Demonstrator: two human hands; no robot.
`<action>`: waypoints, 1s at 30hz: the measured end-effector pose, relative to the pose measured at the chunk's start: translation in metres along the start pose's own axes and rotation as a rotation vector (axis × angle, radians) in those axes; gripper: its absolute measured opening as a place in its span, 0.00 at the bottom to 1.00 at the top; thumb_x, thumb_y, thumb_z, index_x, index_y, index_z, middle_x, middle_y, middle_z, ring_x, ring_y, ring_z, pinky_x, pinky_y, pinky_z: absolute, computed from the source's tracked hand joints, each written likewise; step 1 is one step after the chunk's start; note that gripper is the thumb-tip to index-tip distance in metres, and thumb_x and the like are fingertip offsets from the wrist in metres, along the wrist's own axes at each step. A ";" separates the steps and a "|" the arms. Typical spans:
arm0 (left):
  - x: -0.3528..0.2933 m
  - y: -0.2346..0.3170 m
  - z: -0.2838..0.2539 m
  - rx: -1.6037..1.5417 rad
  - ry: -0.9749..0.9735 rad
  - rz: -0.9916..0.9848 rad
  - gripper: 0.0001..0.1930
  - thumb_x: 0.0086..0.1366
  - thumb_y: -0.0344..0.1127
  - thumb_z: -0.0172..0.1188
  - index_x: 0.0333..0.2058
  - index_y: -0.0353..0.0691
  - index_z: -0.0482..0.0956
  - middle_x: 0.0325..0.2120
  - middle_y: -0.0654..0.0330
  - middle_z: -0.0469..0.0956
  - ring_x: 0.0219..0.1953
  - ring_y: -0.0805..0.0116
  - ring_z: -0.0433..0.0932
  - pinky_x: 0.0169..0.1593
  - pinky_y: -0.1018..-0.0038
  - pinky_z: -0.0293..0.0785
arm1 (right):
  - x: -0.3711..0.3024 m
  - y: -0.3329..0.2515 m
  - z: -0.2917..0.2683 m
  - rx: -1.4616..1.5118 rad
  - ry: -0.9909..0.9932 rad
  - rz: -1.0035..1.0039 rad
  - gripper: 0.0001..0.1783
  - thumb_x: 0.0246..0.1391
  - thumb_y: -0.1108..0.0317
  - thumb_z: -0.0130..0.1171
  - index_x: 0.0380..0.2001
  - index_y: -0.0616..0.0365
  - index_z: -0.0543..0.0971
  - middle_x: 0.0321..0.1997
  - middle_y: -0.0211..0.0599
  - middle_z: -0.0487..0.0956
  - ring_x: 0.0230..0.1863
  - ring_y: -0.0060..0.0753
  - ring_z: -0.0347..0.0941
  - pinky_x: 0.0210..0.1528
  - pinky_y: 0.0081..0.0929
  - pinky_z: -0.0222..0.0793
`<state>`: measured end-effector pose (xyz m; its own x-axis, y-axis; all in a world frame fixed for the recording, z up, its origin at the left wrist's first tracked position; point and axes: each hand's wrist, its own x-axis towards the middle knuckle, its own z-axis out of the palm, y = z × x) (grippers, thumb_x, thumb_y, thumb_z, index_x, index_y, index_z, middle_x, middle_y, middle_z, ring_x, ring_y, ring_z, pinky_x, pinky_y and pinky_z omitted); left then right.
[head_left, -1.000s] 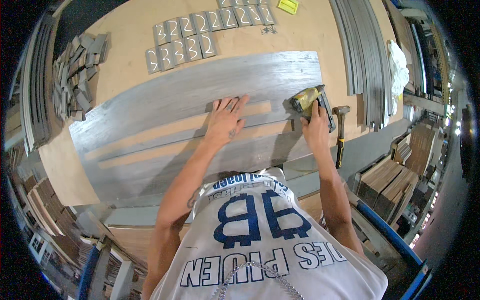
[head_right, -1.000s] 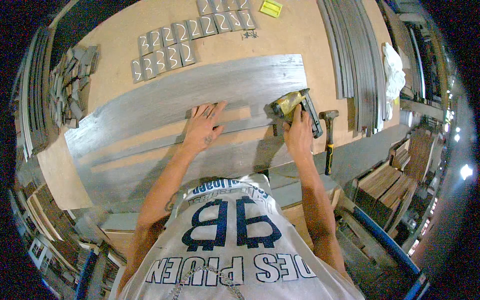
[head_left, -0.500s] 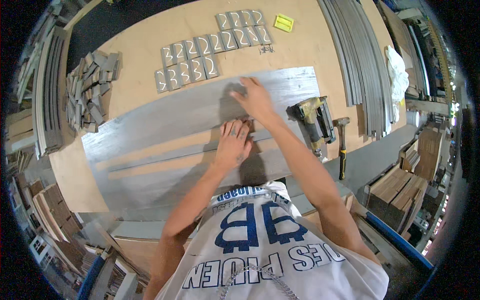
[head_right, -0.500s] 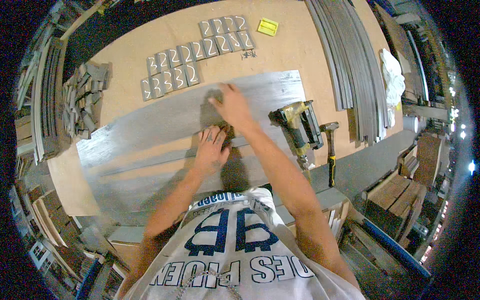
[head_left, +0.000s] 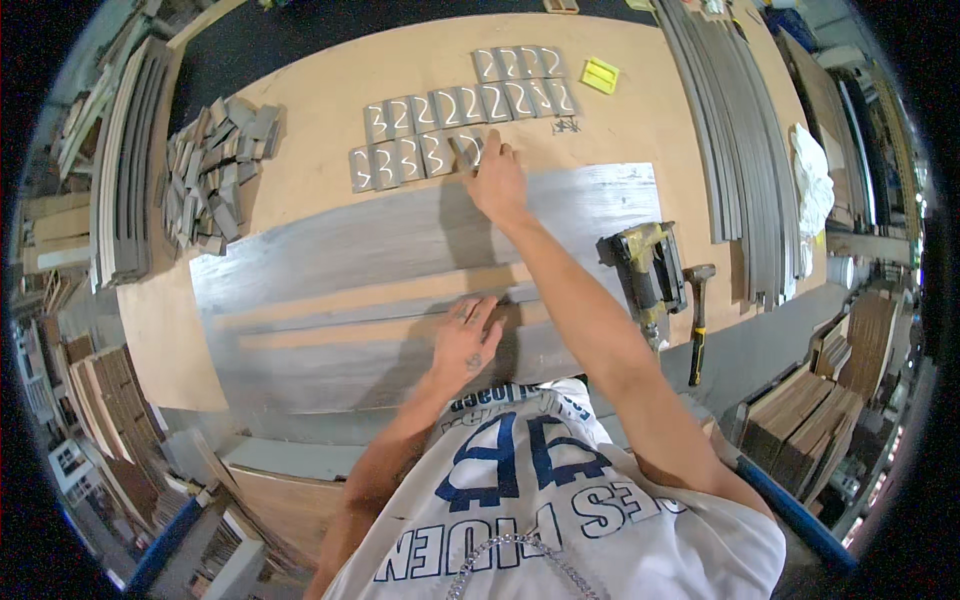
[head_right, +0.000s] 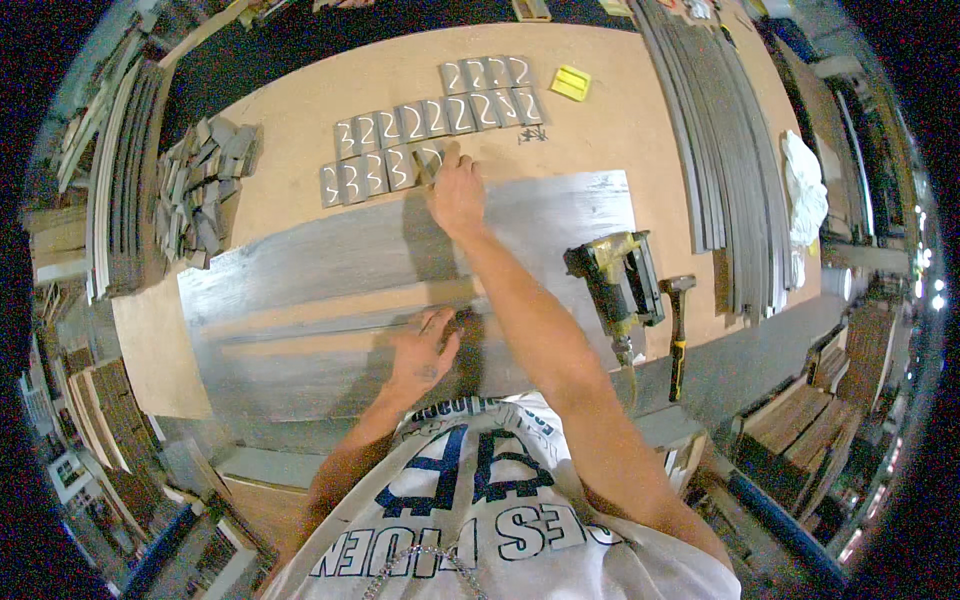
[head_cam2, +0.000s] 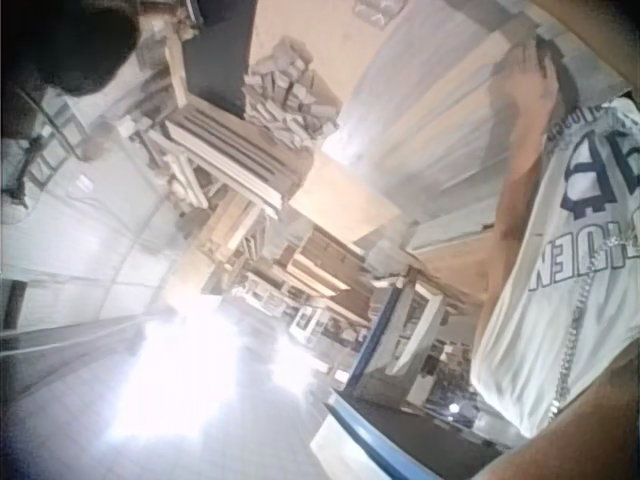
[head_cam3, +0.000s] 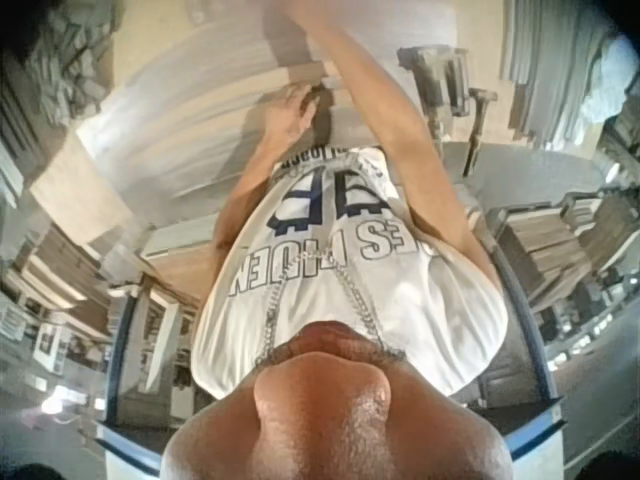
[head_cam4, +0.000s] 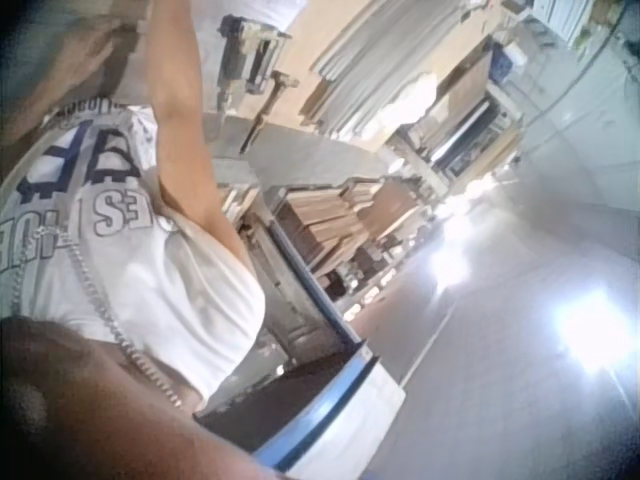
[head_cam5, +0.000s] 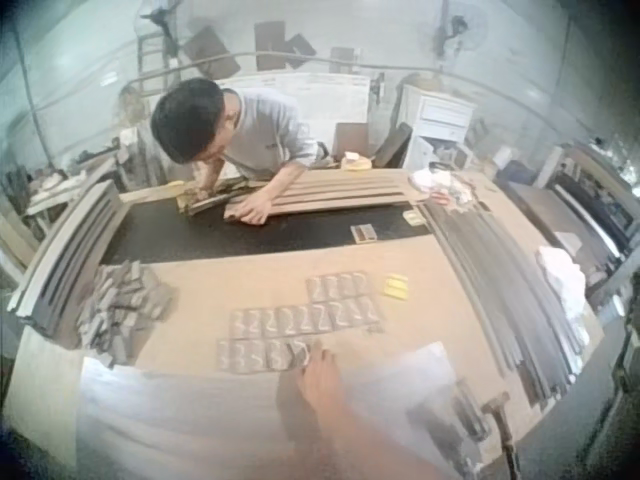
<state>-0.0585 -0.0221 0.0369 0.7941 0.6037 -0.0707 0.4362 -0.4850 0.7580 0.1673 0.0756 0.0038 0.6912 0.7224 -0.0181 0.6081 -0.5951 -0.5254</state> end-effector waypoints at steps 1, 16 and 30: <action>0.002 0.002 0.006 0.101 -0.048 0.113 0.22 0.59 0.37 0.64 0.51 0.37 0.76 0.46 0.51 0.77 0.48 0.51 0.74 0.56 0.57 0.70 | -0.003 0.004 -0.008 0.024 -0.011 0.047 0.44 0.46 0.65 0.70 0.63 0.68 0.60 0.51 0.57 0.75 0.55 0.59 0.71 0.55 0.45 0.72; -0.005 0.014 0.006 0.300 -0.474 0.235 0.27 0.61 0.46 0.60 0.53 0.35 0.72 0.51 0.47 0.71 0.53 0.45 0.70 0.58 0.58 0.68 | -0.277 0.116 -0.121 0.291 0.048 0.477 0.47 0.49 0.60 0.70 0.67 0.66 0.59 0.42 0.48 0.81 0.40 0.39 0.80 0.43 0.33 0.75; -0.021 -0.026 -0.042 0.370 -0.444 0.367 0.29 0.58 0.46 0.64 0.55 0.39 0.72 0.42 0.51 0.75 0.50 0.51 0.74 0.52 0.60 0.74 | -0.240 0.141 -0.135 -0.147 -0.235 -0.273 0.41 0.43 0.78 0.59 0.64 0.43 0.66 0.65 0.46 0.65 0.58 0.52 0.69 0.53 0.42 0.73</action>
<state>-0.1043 0.0041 0.0459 0.9820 0.0805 -0.1709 0.1590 -0.8405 0.5179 0.1393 -0.2291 0.0488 0.3985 0.9119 -0.0980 0.8186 -0.4018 -0.4103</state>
